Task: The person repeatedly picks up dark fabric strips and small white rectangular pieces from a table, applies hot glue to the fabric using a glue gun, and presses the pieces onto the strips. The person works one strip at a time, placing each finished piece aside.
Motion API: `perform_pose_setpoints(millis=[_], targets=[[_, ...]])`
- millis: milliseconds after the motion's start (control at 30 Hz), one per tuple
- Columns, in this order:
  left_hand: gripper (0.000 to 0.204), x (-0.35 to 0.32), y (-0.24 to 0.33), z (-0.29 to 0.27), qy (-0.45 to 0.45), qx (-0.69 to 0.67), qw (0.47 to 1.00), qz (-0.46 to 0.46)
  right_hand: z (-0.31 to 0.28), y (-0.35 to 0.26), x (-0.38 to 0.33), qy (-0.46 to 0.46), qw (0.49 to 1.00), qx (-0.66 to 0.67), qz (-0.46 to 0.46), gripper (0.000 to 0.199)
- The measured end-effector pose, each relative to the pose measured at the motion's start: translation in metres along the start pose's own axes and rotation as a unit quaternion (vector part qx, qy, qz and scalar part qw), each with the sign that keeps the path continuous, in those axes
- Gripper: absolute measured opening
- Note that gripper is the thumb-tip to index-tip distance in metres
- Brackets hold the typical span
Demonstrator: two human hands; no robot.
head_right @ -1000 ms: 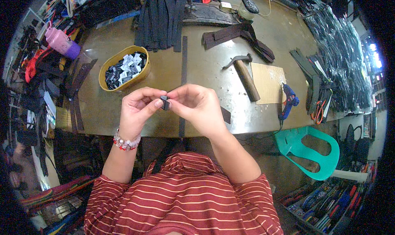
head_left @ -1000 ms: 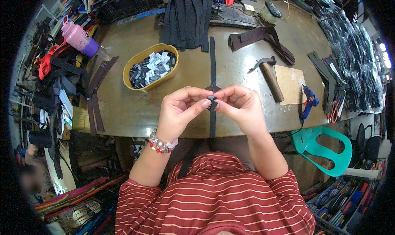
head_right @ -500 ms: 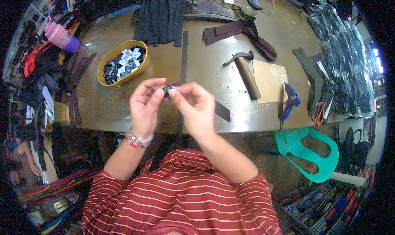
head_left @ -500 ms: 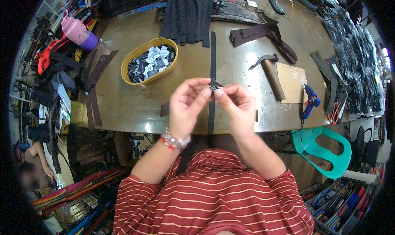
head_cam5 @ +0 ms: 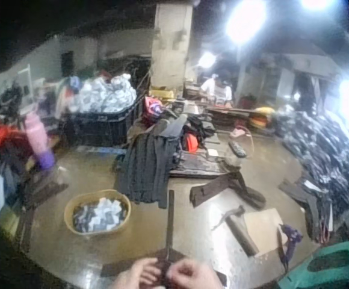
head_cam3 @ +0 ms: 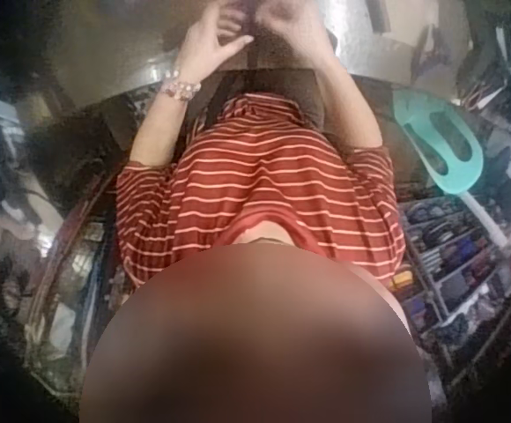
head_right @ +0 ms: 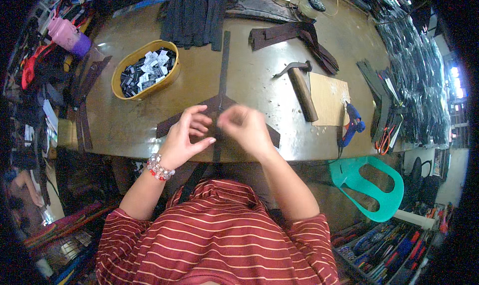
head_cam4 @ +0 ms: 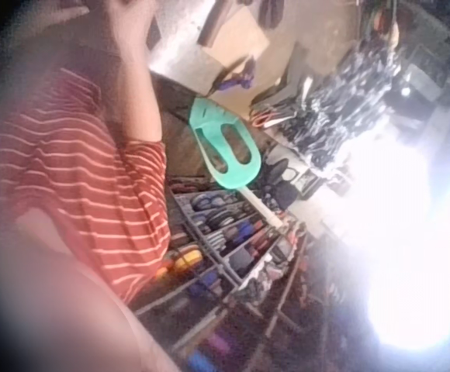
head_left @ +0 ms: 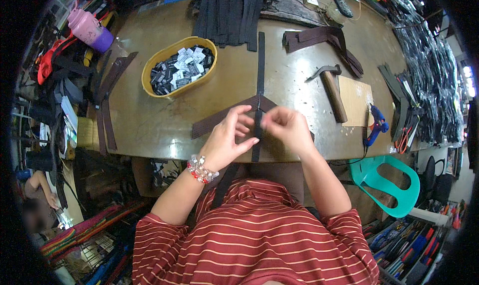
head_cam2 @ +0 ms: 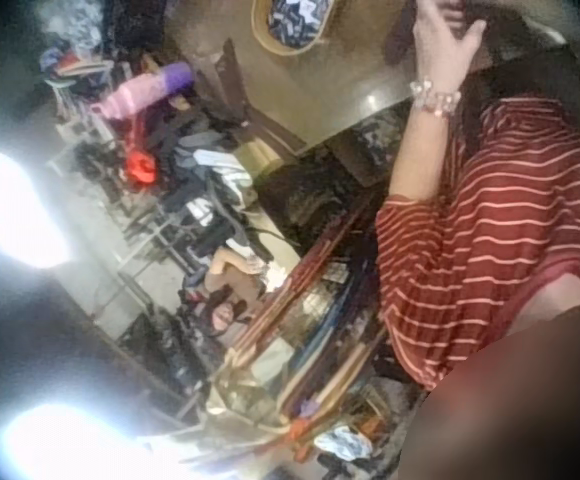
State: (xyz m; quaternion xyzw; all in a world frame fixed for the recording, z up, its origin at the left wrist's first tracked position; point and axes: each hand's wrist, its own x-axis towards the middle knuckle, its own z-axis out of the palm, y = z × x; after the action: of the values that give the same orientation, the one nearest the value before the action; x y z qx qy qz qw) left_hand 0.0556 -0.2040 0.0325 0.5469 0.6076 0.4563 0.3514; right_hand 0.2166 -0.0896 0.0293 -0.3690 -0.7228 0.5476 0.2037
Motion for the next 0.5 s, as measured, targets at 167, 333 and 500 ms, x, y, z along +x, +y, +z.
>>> perform_pose_setpoints(millis=[167, 333, 500], targets=[[0.057, -0.020, -0.011, 0.000, -0.178, 0.290, 0.936, 0.090, 0.010, 0.015, 0.039, 0.160, 0.982, 0.041, 0.087, 0.015], [0.049, -0.035, -0.022, 0.019, -0.057, 0.302, 0.940, 0.145, 0.020, 0.024, 0.041, 0.197, 0.975, -0.095, 0.051, 0.019], [0.031, -0.027, -0.026, 0.032, 0.017, 0.335, 0.928, 0.165, 0.017, 0.013, 0.037, 0.174, 0.977, -0.125, 0.022, 0.022]])
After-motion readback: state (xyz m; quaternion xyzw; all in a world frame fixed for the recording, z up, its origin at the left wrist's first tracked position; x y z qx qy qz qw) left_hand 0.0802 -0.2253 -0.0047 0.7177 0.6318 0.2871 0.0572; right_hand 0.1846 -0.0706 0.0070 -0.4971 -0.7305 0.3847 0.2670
